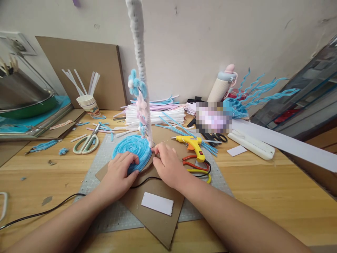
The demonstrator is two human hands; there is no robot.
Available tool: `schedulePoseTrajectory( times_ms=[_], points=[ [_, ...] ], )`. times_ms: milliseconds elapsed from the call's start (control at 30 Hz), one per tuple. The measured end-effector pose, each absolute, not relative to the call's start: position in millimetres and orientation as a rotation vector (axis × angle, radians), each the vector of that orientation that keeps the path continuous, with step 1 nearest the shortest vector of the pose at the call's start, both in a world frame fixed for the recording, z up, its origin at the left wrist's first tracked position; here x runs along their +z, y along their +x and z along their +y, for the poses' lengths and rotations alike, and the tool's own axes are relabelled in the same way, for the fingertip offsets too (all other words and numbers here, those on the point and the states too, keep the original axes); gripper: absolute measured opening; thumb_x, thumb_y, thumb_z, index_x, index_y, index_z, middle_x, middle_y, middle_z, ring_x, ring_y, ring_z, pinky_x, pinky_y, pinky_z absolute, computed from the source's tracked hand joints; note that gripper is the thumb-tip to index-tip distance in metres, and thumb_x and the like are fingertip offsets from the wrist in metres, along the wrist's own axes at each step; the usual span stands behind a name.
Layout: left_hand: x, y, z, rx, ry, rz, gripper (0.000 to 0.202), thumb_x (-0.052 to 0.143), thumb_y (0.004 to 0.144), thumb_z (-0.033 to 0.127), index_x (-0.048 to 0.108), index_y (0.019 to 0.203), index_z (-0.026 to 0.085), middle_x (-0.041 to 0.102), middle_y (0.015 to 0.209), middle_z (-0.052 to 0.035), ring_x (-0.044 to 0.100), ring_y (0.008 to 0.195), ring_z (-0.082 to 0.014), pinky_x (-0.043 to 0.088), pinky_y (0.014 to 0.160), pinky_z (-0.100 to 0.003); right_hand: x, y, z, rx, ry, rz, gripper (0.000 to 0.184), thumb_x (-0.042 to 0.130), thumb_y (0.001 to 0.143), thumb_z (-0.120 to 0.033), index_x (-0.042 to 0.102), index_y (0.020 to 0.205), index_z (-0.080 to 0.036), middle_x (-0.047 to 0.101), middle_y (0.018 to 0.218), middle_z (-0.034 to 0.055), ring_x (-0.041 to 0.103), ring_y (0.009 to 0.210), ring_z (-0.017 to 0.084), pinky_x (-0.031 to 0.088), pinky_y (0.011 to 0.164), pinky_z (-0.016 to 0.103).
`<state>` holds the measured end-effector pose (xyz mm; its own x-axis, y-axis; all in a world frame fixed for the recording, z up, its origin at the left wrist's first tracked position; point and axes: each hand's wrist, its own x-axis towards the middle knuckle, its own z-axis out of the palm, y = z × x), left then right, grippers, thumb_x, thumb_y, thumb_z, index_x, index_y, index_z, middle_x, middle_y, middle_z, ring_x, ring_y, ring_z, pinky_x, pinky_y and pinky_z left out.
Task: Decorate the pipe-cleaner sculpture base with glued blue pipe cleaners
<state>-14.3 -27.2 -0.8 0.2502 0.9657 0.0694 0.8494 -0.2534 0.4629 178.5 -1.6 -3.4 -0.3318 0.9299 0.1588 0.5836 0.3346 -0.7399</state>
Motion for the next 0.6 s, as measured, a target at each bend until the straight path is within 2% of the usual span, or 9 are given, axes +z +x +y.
schedulePoseTrajectory(
  times_ms=[100,233,600],
  points=[
    [-1,-15,-26,0.473,2.193,1.671,0.012,0.049,0.078,0.016,0.053,0.088,0.021,0.059,0.097,-0.0023,0.048,0.095,-0.0242,0.034,0.082,-0.039,-6,174,-5,0.587,-1.337,-2.122,0.013,0.051,0.082,-0.02,0.038,0.087,-0.023,0.061,0.101,0.0067,0.054,0.099,0.025,0.036,0.084,0.04],
    [-2,-18,-25,0.476,2.173,1.647,0.022,0.043,0.071,0.012,0.054,0.088,0.022,0.059,0.097,-0.0029,0.049,0.095,-0.0243,0.036,0.083,-0.04,-10,167,-8,0.409,-1.388,-2.193,0.028,0.065,0.078,-0.032,0.044,0.092,-0.022,0.06,0.097,0.0068,0.052,0.092,0.026,0.036,0.08,0.039],
    [-1,-30,-18,0.545,2.196,1.477,0.04,0.039,0.055,0.007,0.058,0.088,0.021,0.062,0.097,-0.0032,0.052,0.098,-0.0239,0.04,0.087,-0.039,-8,154,-15,0.196,-1.452,-2.258,0.031,0.068,0.077,-0.041,0.05,0.091,-0.02,0.062,0.092,0.0064,0.052,0.089,0.027,0.031,0.075,0.038]
  ],
)
